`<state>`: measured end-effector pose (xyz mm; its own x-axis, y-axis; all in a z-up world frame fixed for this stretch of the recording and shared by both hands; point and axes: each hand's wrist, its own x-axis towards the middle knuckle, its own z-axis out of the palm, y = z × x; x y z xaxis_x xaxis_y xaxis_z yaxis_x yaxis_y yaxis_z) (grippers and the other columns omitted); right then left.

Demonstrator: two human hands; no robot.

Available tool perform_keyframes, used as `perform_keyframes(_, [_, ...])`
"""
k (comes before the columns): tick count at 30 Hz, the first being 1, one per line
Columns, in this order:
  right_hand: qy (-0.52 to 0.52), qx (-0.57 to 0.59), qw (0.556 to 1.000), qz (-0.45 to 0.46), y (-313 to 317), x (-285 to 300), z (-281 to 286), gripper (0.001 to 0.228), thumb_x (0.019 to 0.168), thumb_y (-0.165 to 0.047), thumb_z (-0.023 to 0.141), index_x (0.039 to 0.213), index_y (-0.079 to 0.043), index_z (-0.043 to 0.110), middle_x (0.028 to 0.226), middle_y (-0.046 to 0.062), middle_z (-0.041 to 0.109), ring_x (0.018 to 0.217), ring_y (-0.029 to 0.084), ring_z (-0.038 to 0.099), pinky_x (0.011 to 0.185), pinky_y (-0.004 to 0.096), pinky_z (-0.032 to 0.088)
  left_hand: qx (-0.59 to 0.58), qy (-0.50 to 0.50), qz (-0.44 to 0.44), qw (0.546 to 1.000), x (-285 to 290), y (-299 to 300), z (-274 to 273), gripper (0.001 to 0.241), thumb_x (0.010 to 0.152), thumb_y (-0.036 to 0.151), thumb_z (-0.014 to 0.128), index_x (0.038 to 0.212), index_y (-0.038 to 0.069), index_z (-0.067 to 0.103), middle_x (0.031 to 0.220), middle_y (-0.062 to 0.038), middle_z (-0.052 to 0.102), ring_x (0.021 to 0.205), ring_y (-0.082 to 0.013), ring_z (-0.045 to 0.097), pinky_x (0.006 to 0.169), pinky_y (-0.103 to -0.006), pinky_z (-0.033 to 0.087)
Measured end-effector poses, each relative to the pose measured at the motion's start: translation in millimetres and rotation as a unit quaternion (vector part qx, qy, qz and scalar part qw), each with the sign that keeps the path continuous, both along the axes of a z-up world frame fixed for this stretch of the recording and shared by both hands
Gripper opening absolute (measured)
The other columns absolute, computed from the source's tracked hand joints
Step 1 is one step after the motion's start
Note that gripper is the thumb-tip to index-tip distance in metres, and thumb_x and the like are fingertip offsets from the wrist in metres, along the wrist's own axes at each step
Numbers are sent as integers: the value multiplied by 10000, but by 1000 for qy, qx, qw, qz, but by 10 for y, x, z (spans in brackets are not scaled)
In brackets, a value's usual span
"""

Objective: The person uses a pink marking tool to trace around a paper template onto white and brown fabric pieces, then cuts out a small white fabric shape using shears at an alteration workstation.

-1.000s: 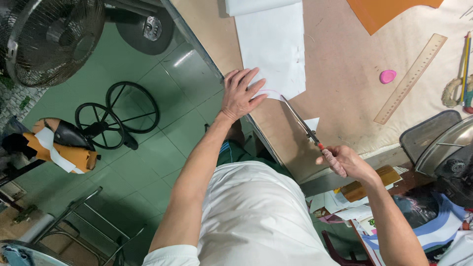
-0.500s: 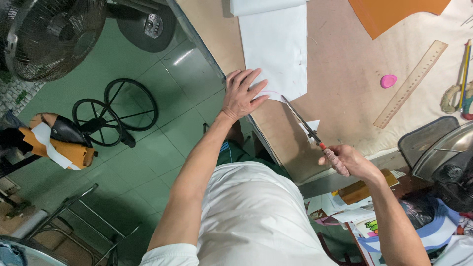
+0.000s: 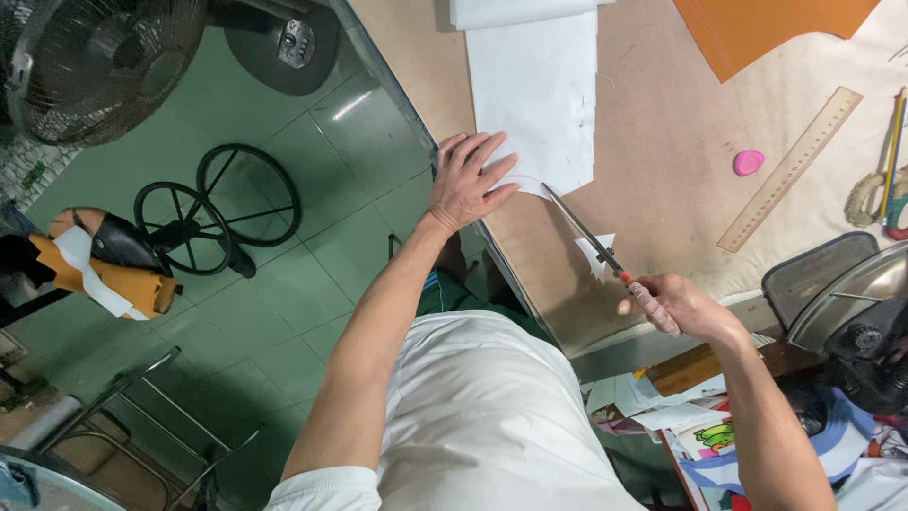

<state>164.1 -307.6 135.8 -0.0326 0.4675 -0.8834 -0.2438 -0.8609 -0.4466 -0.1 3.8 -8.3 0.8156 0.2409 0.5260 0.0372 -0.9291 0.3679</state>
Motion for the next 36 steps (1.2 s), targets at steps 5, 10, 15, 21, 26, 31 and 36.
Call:
perform_keyframes(5, [3,1,1000,13,-72,28,-158,206,934,-112,597,781,20,634,408,79,519,281,181,493,286,266,383,-13,2,3,1000,-8,0,1,369,952,527,618,1242,304,668,1371,-35,602,1218,-260,567,1052,-487,410])
perform_keyframes(10, [8,-28,1000,0,-52,32,-199,181,896,-99,657,757,2,599,391,93,498,259,177,468,264,263,365,-11,11,5,1000,-22,-3,-28,380,956,532,608,1271,324,651,1372,-27,594,1226,-256,558,1060,-489,402])
perform_keyframes(15, [-25,51,995,88,-332,152,-374,416,1004,-377,480,767,-45,561,722,24,823,439,48,307,365,248,226,5,82,-50,995,-24,126,318,355,973,465,727,1183,189,653,1364,-80,571,1179,-269,560,1014,-485,425])
perform_keyframes(21, [-27,27,993,108,-205,260,-327,427,1015,-341,469,754,-16,561,826,56,856,440,54,277,389,237,223,20,76,-40,996,-12,126,368,320,986,475,686,1143,196,669,1322,-76,602,1155,-255,582,1003,-466,431])
perform_keyframes(26, [-64,13,986,151,-115,326,-275,415,1007,-377,471,796,-48,610,764,7,854,446,63,285,388,239,201,20,80,-44,996,-29,147,360,336,966,457,736,1160,193,661,1337,-79,595,1169,-256,575,1011,-467,430])
perform_keyframes(31, [-16,-14,990,141,-53,493,-271,406,1016,-327,480,739,-38,549,835,82,896,372,28,348,376,206,222,17,72,-41,996,-29,147,339,326,978,467,709,1149,193,670,1325,-72,602,1159,-255,582,1006,-463,433])
perform_keyframes(36, [-32,117,978,169,-94,569,-381,468,1025,-389,446,673,-81,471,470,61,578,441,46,554,385,232,233,21,78,-42,996,-38,150,319,342,970,465,736,1167,200,649,1347,-72,581,1177,-254,572,1018,-465,415])
